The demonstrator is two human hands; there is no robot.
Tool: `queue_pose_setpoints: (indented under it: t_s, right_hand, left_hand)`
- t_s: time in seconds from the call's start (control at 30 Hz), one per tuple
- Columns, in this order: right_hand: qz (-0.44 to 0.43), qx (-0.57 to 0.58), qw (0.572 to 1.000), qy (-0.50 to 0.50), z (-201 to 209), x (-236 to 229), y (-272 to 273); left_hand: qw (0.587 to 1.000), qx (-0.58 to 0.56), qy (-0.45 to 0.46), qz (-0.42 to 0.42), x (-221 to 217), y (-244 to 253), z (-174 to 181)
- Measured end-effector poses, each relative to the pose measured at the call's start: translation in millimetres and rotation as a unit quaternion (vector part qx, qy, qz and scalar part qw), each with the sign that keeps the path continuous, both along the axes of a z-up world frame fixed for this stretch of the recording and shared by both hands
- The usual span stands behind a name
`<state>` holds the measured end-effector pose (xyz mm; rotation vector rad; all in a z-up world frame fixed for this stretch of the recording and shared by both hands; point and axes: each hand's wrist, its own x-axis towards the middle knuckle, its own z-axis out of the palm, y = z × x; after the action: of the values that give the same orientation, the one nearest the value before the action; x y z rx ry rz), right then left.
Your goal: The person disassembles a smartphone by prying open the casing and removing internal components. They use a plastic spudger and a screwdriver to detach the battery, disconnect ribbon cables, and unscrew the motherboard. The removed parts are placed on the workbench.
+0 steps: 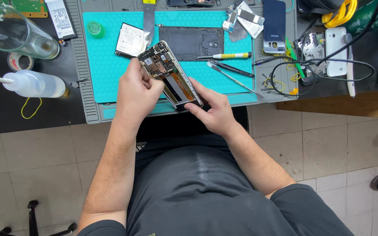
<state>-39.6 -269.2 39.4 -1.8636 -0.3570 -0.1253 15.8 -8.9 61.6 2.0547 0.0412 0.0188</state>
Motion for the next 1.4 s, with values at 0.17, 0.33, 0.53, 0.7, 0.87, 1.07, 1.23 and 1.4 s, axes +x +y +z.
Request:
queue_pose_setpoints:
  t_s: [0.17,0.33,0.53,0.7,0.87,1.07,1.23,1.4]
  right_hand:
    - [-0.005,-0.010,1.000,-0.012,9.0,-2.5,3.7]
    - [-0.013,-0.022,0.999,-0.019,6.3,-5.6,3.2]
    - [-0.016,-0.017,1.000,-0.014,7.1,-5.0,4.9]
    - [-0.010,-0.015,1.000,-0.002,11.2,-4.3,6.0]
    - [-0.018,-0.028,0.999,-0.007,10.5,-5.8,6.8]
    - [-0.018,-0.084,0.996,-0.025,2.6,-9.5,2.4]
    - [0.009,-0.160,0.987,-0.027,13.6,-6.3,-5.9]
    - [0.057,-0.230,0.971,-0.013,22.9,-4.5,-6.2]
  left_hand:
    - [1.000,0.020,0.000,-0.006,2.2,-5.2,14.6]
    - [0.999,0.037,0.016,-0.011,2.2,-9.6,15.9]
    - [0.998,0.048,0.037,-0.015,0.2,-11.0,23.1]
    - [0.997,0.056,0.042,-0.039,4.1,-6.5,21.3]
    - [0.996,0.055,0.031,-0.055,3.8,-1.5,30.0]
    - [0.993,0.086,0.007,-0.076,5.9,1.0,30.8]
    - [0.992,0.098,0.009,-0.079,-2.6,-11.8,68.5]
    - [0.982,0.153,0.060,-0.092,-5.2,-13.6,79.7]
